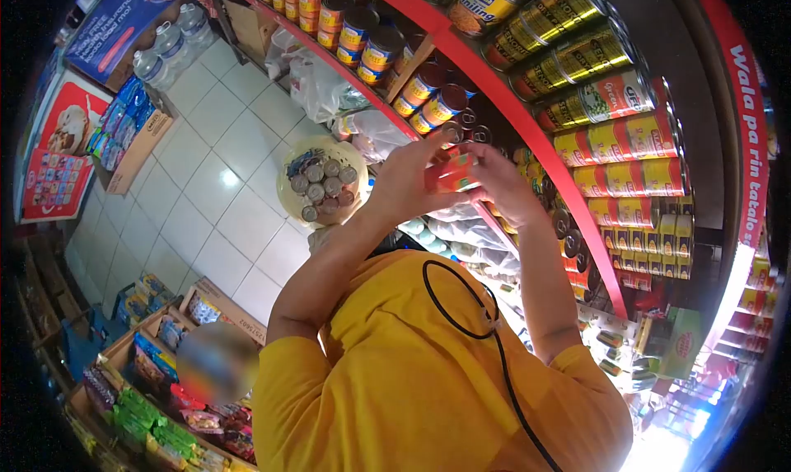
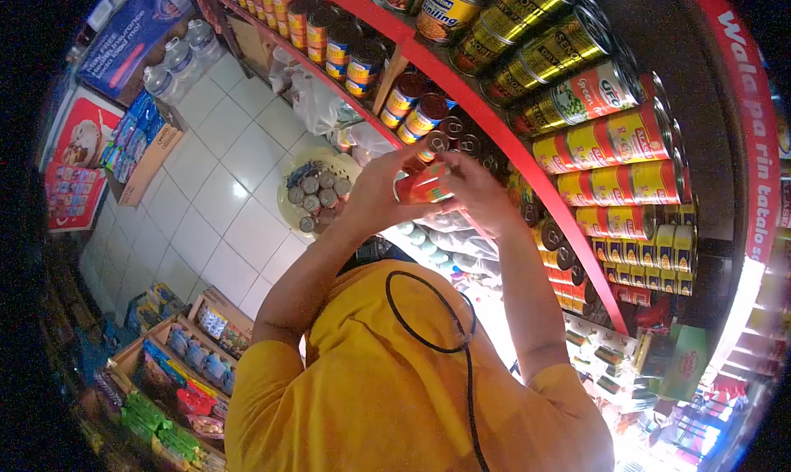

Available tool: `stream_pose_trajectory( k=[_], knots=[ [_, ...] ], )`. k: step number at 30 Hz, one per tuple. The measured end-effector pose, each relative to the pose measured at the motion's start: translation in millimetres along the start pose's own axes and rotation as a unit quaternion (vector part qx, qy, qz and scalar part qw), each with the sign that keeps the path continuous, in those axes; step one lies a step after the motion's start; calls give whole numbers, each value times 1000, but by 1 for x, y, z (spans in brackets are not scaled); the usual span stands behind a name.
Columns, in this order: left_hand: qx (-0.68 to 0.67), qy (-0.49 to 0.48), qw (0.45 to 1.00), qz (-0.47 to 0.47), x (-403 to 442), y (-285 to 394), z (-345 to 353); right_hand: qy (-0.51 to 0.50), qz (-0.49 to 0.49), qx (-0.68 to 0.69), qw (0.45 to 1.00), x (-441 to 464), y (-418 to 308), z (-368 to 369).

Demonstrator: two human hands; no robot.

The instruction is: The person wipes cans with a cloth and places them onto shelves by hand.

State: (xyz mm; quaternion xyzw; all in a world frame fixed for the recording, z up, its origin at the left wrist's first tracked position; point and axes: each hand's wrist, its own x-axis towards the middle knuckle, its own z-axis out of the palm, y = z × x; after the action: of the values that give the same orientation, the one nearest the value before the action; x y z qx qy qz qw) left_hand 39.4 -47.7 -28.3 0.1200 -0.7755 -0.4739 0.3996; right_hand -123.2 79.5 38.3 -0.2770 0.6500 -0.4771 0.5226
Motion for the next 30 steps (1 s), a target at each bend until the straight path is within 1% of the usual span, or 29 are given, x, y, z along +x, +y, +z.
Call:
stream_pose_trajectory(
  k=[1,2,4,6,7,8,9,11,12,14,15,16,18,19,21,23,26,30],
  knots=[
    [-78,-6,996,-51,0,1,2,23,4,42,999,-3,0,-6],
    [-132,-43,985,-103,-2,-4,4,26,5,50,998,-8,-3,-13],
    [-235,-114,942,-209,-11,-18,6,25,-6,21,999,-14,-8,-19],
    [-261,-130,928,-233,-14,-21,14,39,-7,-6,999,-17,-12,-20],
    [-274,-138,920,-243,-14,-21,19,34,-20,-55,998,-18,-10,-25],
    [-327,-93,909,-242,-15,-26,31,29,-32,-104,994,-19,-6,-35],
    [-335,-93,901,-260,-12,-27,33,23,-44,-153,987,-18,-3,-43],
    [-351,-94,883,-297,-6,-28,34,43,-62,-129,989,-13,4,-52],
    [-333,-94,886,-307,-4,-26,35,54,-70,-117,989,-11,8,-54],
    [-299,-94,892,-327,2,-21,36,139,-77,-198,967,-8,17,-55],
    [-292,-82,902,-306,2,-22,37,181,-81,-237,951,-6,21,-56],
    [-284,-69,913,-286,0,-24,38,219,-85,-327,915,-4,22,-62],
    [-268,-58,926,-261,-4,-24,36,285,-86,-494,817,0,25,-79],
    [-260,-59,930,-254,-5,-22,33,312,-88,-550,770,2,26,-86],
    [-247,-62,935,-246,-8,-20,29,331,-83,-604,720,7,27,-98],
    [-239,-66,939,-239,-9,-20,28,323,-66,-610,720,15,27,-110],
    [-243,-74,932,-259,-8,-17,23,301,-24,-617,727,22,32,-124],
    [-231,-69,938,-248,-7,-17,20,277,25,-623,731,25,44,-132]
  ],
)
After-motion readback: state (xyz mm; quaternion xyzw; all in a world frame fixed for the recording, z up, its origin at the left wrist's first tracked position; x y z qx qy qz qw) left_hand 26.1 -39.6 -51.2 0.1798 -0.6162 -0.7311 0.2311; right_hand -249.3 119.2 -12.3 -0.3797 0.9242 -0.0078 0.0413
